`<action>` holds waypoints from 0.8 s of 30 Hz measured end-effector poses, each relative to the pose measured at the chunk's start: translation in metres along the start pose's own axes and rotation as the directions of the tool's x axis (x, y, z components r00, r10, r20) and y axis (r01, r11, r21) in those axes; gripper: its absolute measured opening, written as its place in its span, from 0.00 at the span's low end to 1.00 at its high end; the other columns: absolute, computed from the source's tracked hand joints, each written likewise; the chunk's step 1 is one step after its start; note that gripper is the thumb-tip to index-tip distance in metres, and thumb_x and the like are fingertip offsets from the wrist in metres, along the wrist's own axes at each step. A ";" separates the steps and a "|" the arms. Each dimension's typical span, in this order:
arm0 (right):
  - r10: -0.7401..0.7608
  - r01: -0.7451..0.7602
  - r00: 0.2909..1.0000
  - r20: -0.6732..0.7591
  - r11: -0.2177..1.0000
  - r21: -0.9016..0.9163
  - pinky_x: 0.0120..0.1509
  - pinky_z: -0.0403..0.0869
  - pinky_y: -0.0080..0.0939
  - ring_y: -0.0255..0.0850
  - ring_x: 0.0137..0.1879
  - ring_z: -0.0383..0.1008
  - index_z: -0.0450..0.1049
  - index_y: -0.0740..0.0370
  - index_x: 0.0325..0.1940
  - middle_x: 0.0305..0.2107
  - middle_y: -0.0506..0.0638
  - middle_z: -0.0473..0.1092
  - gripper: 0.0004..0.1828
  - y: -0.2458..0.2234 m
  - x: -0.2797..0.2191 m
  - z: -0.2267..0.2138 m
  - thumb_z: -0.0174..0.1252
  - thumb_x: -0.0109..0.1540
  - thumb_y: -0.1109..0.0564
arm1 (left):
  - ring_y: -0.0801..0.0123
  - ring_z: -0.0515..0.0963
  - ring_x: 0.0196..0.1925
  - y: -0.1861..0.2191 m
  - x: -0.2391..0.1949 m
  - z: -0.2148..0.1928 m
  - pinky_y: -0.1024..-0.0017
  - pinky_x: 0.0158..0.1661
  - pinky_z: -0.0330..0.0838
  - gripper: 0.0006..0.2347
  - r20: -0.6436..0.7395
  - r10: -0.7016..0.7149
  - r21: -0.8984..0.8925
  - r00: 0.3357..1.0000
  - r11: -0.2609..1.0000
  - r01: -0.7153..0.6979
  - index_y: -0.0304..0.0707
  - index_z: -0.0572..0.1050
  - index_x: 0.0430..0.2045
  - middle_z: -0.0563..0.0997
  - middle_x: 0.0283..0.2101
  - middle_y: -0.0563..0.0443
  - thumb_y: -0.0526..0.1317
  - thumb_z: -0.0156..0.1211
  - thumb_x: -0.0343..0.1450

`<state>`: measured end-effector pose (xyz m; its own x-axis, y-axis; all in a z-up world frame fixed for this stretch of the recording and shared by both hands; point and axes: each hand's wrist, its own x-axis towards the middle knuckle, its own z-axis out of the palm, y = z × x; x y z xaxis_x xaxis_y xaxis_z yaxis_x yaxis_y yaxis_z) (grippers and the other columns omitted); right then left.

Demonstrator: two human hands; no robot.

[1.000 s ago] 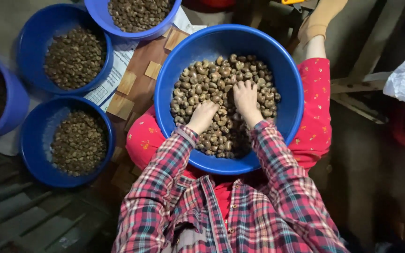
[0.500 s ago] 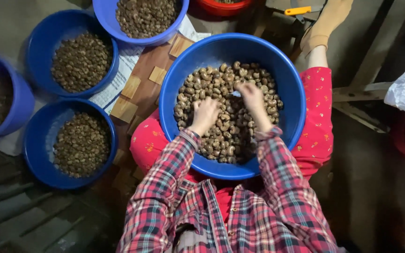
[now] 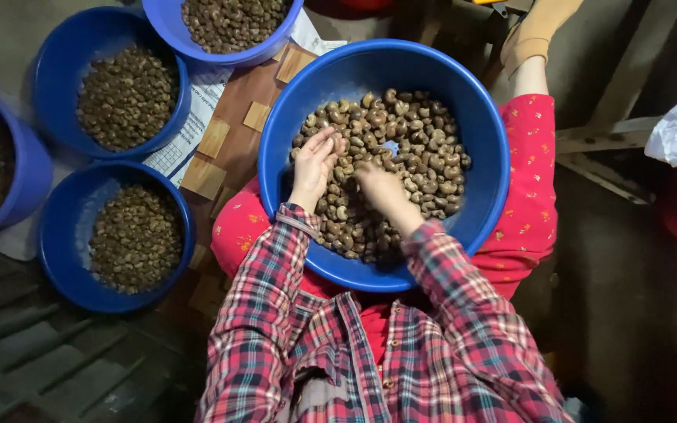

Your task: The person sits cross-legged and sorts cashew nuts in a blue basin, picking out unwanted pieces and tossing them aside. They use both hands to sift through the nuts and occasionally use a small knife to trim or cut individual pieces.

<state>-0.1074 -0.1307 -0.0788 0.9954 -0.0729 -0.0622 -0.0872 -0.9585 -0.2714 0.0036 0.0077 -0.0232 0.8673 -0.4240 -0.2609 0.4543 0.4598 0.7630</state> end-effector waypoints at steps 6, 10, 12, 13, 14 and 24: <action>-0.056 0.067 0.996 0.065 0.983 -0.171 0.29 0.78 0.59 0.56 0.29 0.81 0.75 0.56 0.51 0.48 0.64 0.66 0.13 0.012 0.003 0.056 0.51 0.64 0.61 | 0.44 0.82 0.54 -0.007 0.007 -0.013 0.59 0.54 0.83 0.17 0.016 -0.042 -0.015 0.999 0.999 0.042 0.26 0.72 0.57 0.77 0.56 0.30 0.23 0.58 0.73; -0.179 -0.040 0.912 0.370 0.858 0.512 0.54 0.75 0.67 0.68 0.48 0.79 0.77 0.67 0.48 0.40 0.67 0.78 0.16 0.018 -0.022 -0.052 0.61 0.62 0.53 | 0.48 0.84 0.49 -0.010 0.007 -0.011 0.62 0.49 0.86 0.16 0.009 -0.055 -0.012 0.998 0.998 0.055 0.26 0.72 0.55 0.78 0.54 0.31 0.23 0.58 0.72; -0.032 -0.102 0.991 0.131 0.456 0.884 0.63 0.69 0.64 0.62 0.55 0.75 0.77 0.69 0.48 0.44 0.65 0.75 0.18 0.015 -0.035 -0.112 0.62 0.65 0.50 | 0.46 0.85 0.47 -0.013 0.007 -0.011 0.60 0.47 0.86 0.15 0.019 -0.054 -0.002 0.998 0.999 0.054 0.25 0.73 0.54 0.79 0.52 0.32 0.24 0.59 0.73; -0.034 -0.108 0.990 0.138 0.453 0.885 0.63 0.69 0.64 0.62 0.55 0.75 0.77 0.69 0.48 0.44 0.65 0.75 0.18 0.029 -0.028 -0.097 0.62 0.65 0.50 | 0.46 0.85 0.47 -0.015 0.006 -0.013 0.60 0.47 0.86 0.15 0.012 -0.058 -0.002 0.998 0.998 0.058 0.25 0.73 0.54 0.79 0.52 0.32 0.24 0.59 0.73; 0.263 -0.084 0.965 0.013 0.263 0.961 0.37 0.65 0.50 0.51 0.34 0.71 0.76 0.64 0.51 0.35 0.59 0.73 0.15 0.044 -0.018 -0.085 0.63 0.66 0.52 | 0.46 0.85 0.47 -0.015 0.008 -0.013 0.59 0.47 0.87 0.15 0.024 -0.055 -0.007 0.998 0.998 0.055 0.24 0.74 0.54 0.79 0.52 0.31 0.24 0.59 0.73; 0.307 -0.100 0.895 -0.323 0.844 0.527 0.55 0.77 0.51 0.49 0.49 0.80 0.77 0.45 0.53 0.40 0.47 0.79 0.10 0.077 -0.016 -0.028 0.60 0.67 0.55 | 0.47 0.85 0.47 -0.013 0.009 -0.012 0.58 0.49 0.86 0.16 0.039 -0.017 -0.035 0.999 0.999 0.018 0.24 0.73 0.54 0.79 0.51 0.33 0.22 0.58 0.71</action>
<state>-0.1286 -0.2112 -0.0714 0.8772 -0.4487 0.1708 -0.1937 -0.6563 -0.7292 0.0074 0.0074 -0.0425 0.8509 -0.4618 -0.2504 0.4769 0.4791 0.7370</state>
